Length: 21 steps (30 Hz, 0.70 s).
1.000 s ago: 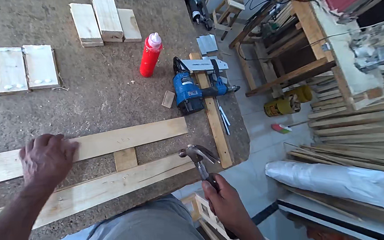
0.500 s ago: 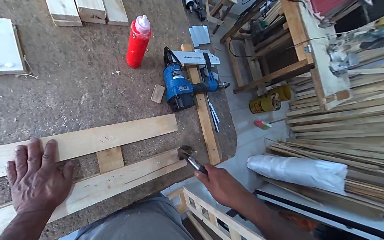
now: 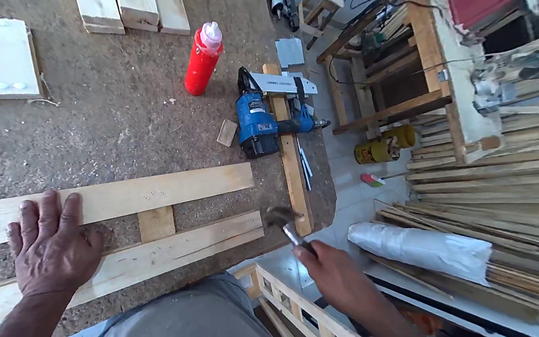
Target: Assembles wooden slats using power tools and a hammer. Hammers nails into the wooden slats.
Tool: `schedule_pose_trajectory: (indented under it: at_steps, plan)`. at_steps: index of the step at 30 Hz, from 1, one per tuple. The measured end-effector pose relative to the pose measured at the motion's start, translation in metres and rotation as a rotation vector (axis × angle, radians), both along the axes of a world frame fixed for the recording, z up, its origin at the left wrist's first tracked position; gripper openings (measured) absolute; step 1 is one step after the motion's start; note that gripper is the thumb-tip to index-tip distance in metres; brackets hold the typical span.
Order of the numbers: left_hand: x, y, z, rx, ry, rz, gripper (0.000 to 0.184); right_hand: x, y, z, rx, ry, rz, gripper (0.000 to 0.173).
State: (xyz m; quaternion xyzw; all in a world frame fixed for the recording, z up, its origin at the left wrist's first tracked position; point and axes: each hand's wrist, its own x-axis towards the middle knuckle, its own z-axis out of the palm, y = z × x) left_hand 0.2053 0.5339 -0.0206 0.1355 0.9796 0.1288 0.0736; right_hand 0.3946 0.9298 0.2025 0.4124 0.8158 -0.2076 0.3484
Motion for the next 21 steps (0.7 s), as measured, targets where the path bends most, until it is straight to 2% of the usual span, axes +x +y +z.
schedule_pose_trajectory:
  at_steps: [2, 4, 5, 6, 8, 9, 11, 13, 14, 16, 17, 20, 21]
  plan:
    - [0.0, 0.002, 0.0, -0.006, -0.006, 0.002, 0.078, 0.012, -0.009, -0.008, 0.107, 0.446, -0.04, 0.051]
    - [0.0, 0.002, 0.001, -0.013, -0.006, 0.007, 0.079, 0.033, -0.023, -0.052, 0.143, 0.805, -0.073, 0.063]
    - [0.0, 0.002, 0.0, -0.012, 0.0, 0.008, 0.08, 0.049, -0.03, -0.08, 0.123, 0.815, -0.095, 0.064]
    - [-0.001, 0.002, 0.0, -0.009, 0.008, 0.007, 0.08, 0.064, -0.036, -0.102, 0.097, 0.686, -0.119, 0.062]
    - [0.0, 0.002, 0.0, -0.012, 0.006, 0.007, 0.08, 0.076, -0.039, -0.119, 0.028, 0.315, -0.175, 0.058]
    - [-0.001, 0.003, 0.001, -0.013, 0.005, 0.009, 0.079, 0.078, -0.039, -0.118, 0.037, 0.289, -0.183, 0.058]
    - [0.001, 0.0, 0.001, -0.023, -0.001, 0.014, 0.078, 0.082, -0.042, -0.114, 0.106, 0.485, -0.143, 0.065]
    - [0.002, 0.001, 0.002, -0.024, -0.002, 0.005, 0.078, 0.09, -0.046, -0.125, 0.146, 0.69, -0.146, 0.071]
    - [0.002, 0.001, 0.002, -0.017, 0.005, 0.007, 0.079, 0.09, -0.046, -0.132, 0.129, 0.648, -0.156, 0.069]
    - [0.002, 0.001, 0.002, -0.011, 0.016, 0.006, 0.079, 0.086, -0.041, -0.136, 0.053, 0.394, -0.189, 0.059]
    - [0.001, 0.001, 0.001, -0.013, 0.021, 0.004, 0.08, 0.085, -0.039, -0.133, 0.04, 0.361, -0.196, 0.059]
    - [0.003, -0.001, 0.002, -0.031, 0.012, 0.013, 0.079, 0.09, -0.044, -0.135, 0.118, 0.491, -0.17, 0.062]
    - [0.003, 0.0, 0.003, -0.029, 0.003, 0.01, 0.078, 0.088, -0.044, -0.132, 0.102, 0.442, -0.182, 0.059]
